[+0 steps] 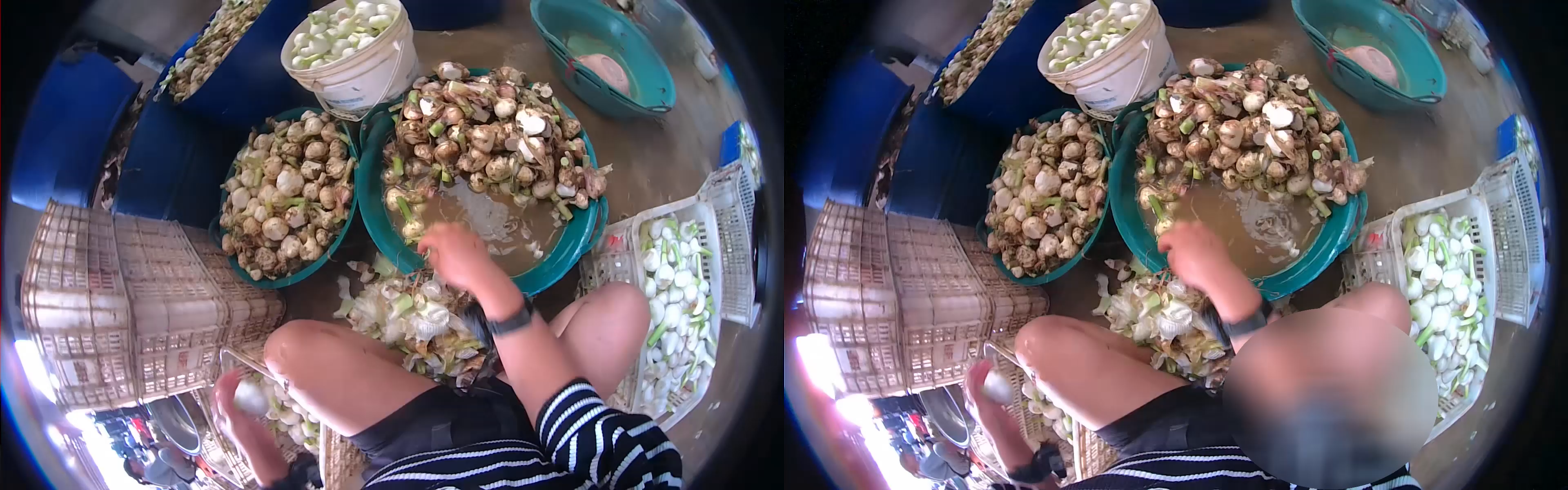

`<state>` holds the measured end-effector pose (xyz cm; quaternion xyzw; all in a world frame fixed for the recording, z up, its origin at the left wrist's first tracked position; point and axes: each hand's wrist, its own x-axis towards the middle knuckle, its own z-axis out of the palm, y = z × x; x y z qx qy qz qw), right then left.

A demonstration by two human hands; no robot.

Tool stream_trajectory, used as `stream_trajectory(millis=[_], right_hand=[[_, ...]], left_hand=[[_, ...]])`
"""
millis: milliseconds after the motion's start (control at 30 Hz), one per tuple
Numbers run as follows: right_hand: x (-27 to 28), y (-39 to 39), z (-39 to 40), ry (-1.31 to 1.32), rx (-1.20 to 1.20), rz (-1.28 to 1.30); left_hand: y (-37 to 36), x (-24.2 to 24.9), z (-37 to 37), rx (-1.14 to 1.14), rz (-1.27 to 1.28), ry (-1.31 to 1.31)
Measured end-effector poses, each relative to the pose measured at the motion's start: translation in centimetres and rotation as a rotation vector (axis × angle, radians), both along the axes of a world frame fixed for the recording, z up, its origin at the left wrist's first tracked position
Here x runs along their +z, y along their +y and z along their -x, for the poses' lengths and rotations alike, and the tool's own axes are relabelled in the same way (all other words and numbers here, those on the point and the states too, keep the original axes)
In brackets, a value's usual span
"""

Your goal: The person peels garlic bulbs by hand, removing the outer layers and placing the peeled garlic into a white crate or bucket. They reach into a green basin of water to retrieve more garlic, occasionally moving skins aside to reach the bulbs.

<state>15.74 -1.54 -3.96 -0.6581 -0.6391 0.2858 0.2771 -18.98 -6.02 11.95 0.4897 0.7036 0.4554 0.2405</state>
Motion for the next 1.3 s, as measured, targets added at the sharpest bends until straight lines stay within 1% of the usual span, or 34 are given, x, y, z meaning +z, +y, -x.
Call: stream_trajectory(millis=[33,67,100,133,167,200,233,267,300,333,367,400,433,467,500,533,567,600,667,700,767,800,900,933,967,1033,1067,1100,1133,1167,1200,1233,1267,1300], right_hand=[[-2.4,2.4,-1.2,-0.100,-0.044,-0.064],[-5.0,3.5,-0.9,-0.094,-0.059,-0.066],[-7.5,4.6,-0.6,-0.298,0.066,0.007],[-9.9,5.6,-0.2,-0.501,0.189,0.083],[-12.8,6.0,-0.2,-0.498,0.173,0.077],[-15.7,6.0,-0.3,-0.451,0.257,0.224],[-17.1,5.9,-0.3,-0.399,0.346,0.375],[-15.8,5.9,-0.6,-0.396,0.339,0.376],[-12.7,5.3,-1.3,-0.033,0.216,0.570],[-9.4,4.4,-2.0,0.331,0.083,0.753],[-6.6,3.4,-2.2,0.603,-0.053,0.766],[-4.6,2.0,-1.7,0.706,-0.067,0.589],[-3.9,0.8,-0.6,0.649,-0.044,0.494],[0.4,-0.6,-0.1,0.784,-0.033,0.563],[2.1,-1.8,0.7,0.812,0.052,0.364],[2.0,-3.1,1.5,0.671,0.010,0.264],[1.9,-3.7,1.9,0.531,-0.033,0.160],[1.9,-4.1,1.4,0.538,-0.038,0.153],[1.5,-5.5,0.0,0.302,-0.098,0.274],[1.2,-6.3,-0.2,0.311,-0.102,0.273],[0.6,-7.8,0.3,-0.120,0.041,0.230],[0.7,-8.3,1.1,-0.196,0.046,0.201],[1.8,-8.3,1.0,-0.362,0.123,0.242],[2.2,-8.6,0.9,-0.360,0.125,0.239],[2.7,-9.0,0.8,-0.350,0.174,0.285],[3.3,-9.6,0.9,-0.343,0.221,0.330],[3.6,-10.0,1.2,-0.256,0.254,0.382],[3.7,-10.4,1.6,-0.170,0.292,0.433],[3.6,-10.6,2.0,-0.176,0.302,0.429],[3.3,-10.6,2.4,-0.121,0.169,0.237],[2.9,-10.6,2.7,-0.060,0.034,0.046],[2.5,-10.5,2.8,-0.062,0.039,0.044],[2.1,-10.4,2.7,-0.077,0.074,0.034],[1.6,-10.2,2.5,-0.096,0.107,0.023]], left_hand=[[-0.7,0.4,2.5,0.120,-0.058,0.200],[-1.3,0.6,3.2,0.129,-0.144,0.309],[-1.4,0.6,3.2,0.139,-0.235,0.413],[-1.1,0.5,2.4,0.110,-0.203,0.397],[-0.8,0.2,1.2,0.082,-0.173,0.382],[-0.2,-0.8,-0.4,0.050,-0.126,0.181],[0.7,-0.7,-4.2,0.032,-0.077,0.097],[1.3,-1.6,-5.7,-0.105,-0.092,0.084],[2.3,-2.9,-7.2,-0.234,-0.109,0.064],[3.2,-3.9,-9.0,-0.371,-0.102,0.232],[3.8,-4.2,-11.9,-0.477,0.008,0.303],[4.4,-5.9,-14.1,-0.574,0.065,0.330],[4.8,-8.1,-15.7,-0.683,0.067,0.364],[5.0,-9.4,-17.4,-0.766,0.132,0.376],[4.9,-10.5,-19.1,-0.786,0.236,0.301],[5.3,-11.5,-20.3,-0.873,0.243,0.182],[4.9,-11.8,-21.0,-0.753,0.316,-0.043],[5.1,-12.6,-20.8,-0.700,0.299,-0.005],[5.3,-12.6,-19.7,-0.617,0.239,0.103],[6.1,-12.8,-18.4,-0.630,0.209,0.223],[6.9,-12.3,-16.6,-0.466,0.457,-0.230],[7.1,-12.3,-15.8,-0.450,0.535,-0.368],[6.7,-13.7,-15.5,-0.324,0.488,-0.510],[6.7,-14.2,-15.8,-0.308,0.331,-0.399],[6.9,-15.0,-15.9,-0.306,0.331,-0.397],[8.0,-17.7,-15.7,-0.058,0.123,0.368],[9.3,-20.4,-14.7,-0.068,0.360,-0.218],[9.7,-20.6,-15.3,-0.057,0.361,-0.223],[10.6,-20.8,-16.4,0.103,0.592,-0.464],[11.1,-20.6,-16.9,0.265,0.815,-0.709],[13.2,-28.6,-14.2,-0.130,0.758,-0.377],[15.3,-37.0,-11.3,-0.474,0.597,0.221],[17.1,-43.7,-9.1,-0.593,0.332,0.644],[15.1,-35.5,-13.7,-0.602,0.650,0.703]])
